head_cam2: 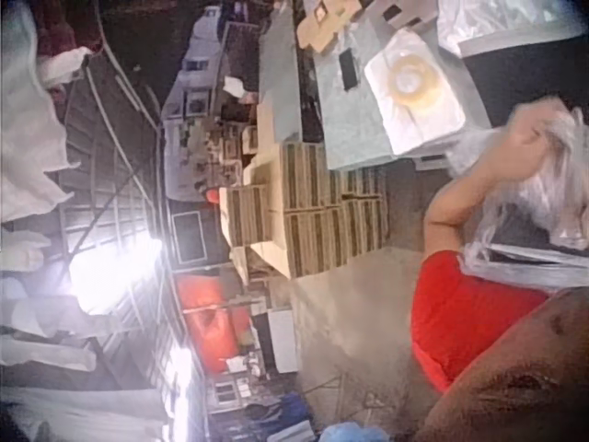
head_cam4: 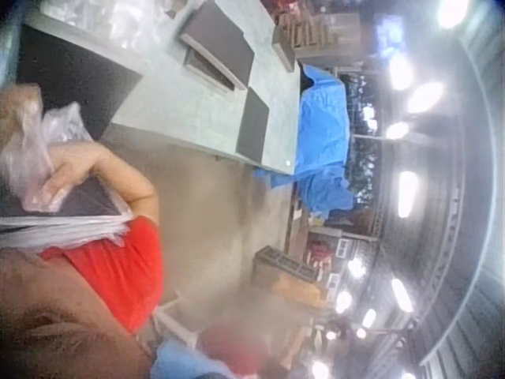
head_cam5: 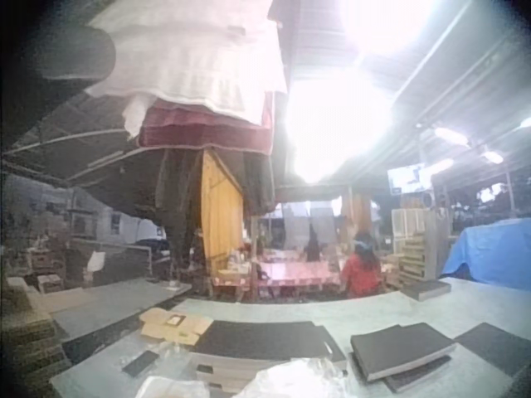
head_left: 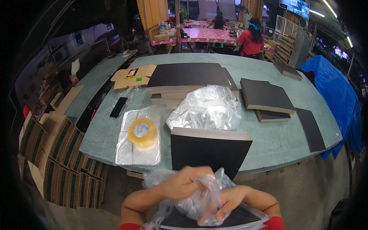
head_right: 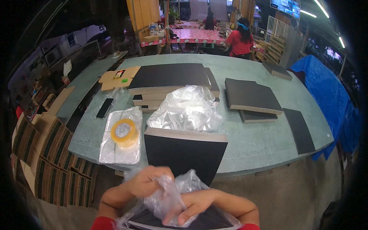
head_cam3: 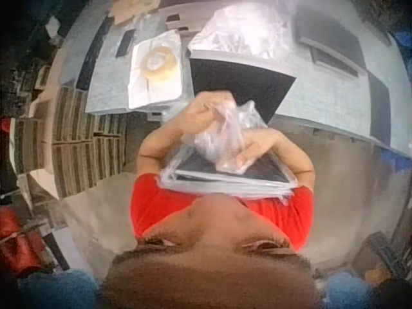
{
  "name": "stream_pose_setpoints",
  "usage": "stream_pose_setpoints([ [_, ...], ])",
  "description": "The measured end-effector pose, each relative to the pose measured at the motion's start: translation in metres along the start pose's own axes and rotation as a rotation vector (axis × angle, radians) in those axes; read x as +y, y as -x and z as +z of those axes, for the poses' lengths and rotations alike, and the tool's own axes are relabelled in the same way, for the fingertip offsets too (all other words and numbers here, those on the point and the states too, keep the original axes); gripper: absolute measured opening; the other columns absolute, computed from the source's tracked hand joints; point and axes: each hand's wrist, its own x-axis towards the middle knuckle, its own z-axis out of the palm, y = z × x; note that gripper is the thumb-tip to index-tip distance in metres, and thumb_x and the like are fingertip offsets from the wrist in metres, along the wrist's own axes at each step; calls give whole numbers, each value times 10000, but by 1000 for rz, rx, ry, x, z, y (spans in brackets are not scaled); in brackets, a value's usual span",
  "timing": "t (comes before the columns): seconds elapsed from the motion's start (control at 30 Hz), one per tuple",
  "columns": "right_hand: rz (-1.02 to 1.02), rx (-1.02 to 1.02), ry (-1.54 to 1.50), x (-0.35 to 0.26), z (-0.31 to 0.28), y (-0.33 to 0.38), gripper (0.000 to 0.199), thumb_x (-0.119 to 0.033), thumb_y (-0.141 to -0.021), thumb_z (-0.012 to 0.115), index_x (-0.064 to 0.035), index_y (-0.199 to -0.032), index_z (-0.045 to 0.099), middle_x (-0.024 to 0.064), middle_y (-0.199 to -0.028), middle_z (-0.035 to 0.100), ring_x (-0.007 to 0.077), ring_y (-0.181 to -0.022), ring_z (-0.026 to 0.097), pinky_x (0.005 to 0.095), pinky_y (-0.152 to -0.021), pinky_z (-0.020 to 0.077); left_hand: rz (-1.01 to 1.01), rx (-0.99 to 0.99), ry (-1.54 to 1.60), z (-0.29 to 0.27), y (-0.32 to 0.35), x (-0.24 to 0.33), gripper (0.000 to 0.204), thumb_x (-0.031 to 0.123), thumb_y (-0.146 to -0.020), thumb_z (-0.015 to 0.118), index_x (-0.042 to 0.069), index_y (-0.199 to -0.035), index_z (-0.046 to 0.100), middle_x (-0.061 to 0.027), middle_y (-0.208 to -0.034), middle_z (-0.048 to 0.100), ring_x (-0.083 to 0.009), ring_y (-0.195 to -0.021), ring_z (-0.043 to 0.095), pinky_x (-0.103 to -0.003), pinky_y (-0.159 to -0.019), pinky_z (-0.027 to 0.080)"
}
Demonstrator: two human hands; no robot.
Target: The person wraps black books in plastic sheets by placing each book into a plastic sleeve and folding the edges.
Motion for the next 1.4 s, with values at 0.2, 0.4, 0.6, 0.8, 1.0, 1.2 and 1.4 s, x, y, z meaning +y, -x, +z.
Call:
stream_pose_setpoints([
  [0.2, -140, 137, -353, -21, -3, 40, 368, -303, -867, 441, 32, -968, 554, 139, -880, 590, 205, -889, 543, 311, -782, 416, -175, -184, -133, -25, 3, -12, 215, 186, -796, 582, -17, -863, 601, -37, -740, 605, -80, -702, 536, -229, -625, 432],
  [0.4, 1044, 68, 1169, -8, -5, 34, 212, -266, -757, 538, -79, -789, 631, 154, -757, 605, 334, -733, 588, 410, -701, 459, -105, -668, -708, 5, 10, 22, 127, 131, -806, 499, 11, -822, 536, -115, -664, 585, -280, -620, 584, -342, -529, 454],
  [0.6, 1142, -140, 1418, -28, 9, 48, 250, -220, -621, 600, -36, -788, 626, 168, -735, 608, 306, -764, 594, 403, -703, 462, -442, -271, -1662, -41, 44, -54, 128, 128, -691, 517, 41, -758, 583, -111, -695, 598, -285, -666, 599, -401, -526, 469],
  [0.8, 101, 1616, 1121, -55, -19, 92, 175, 16, -596, 582, -32, -763, 559, 56, -613, 532, 142, -554, 503, 267, -525, 411, 53, -207, -725, -11, 56, -26, 273, 245, -754, 585, 28, -599, 525, -76, -574, 541, -212, -556, 552, -324, -483, 418],
  [1.0, 93, 1478, 1405, 8, -7, 52, 439, 143, -574, 419, -31, -958, 537, 119, -956, 555, 256, -839, 527, 281, -741, 406, 175, 1243, -1282, -109, 52, -44, 253, -41, -643, 551, 20, -888, 538, -95, -779, 527, -192, -633, 540, -298, -550, 435],
  [1.2, 345, 1553, 1366, 2, -32, 86, 689, 185, -518, 368, -79, -1142, 494, 144, -1201, 361, 260, -1103, 358, 270, -853, 328, 13, 713, -1486, -72, 16, -31, 697, -105, -565, 484, 174, -1201, 430, -108, -1048, 441, -290, -735, 540, -389, -626, 447],
  [1.4, 132, 1641, 1240, -6, 1, 97, 476, 146, -514, 452, -50, -908, 635, 99, -859, 551, 182, -757, 524, 244, -637, 401, 205, 728, -1324, -55, 32, -27, 487, -87, -550, 531, 86, -1004, 568, -116, -911, 511, -214, -688, 532, -310, -603, 437],
])
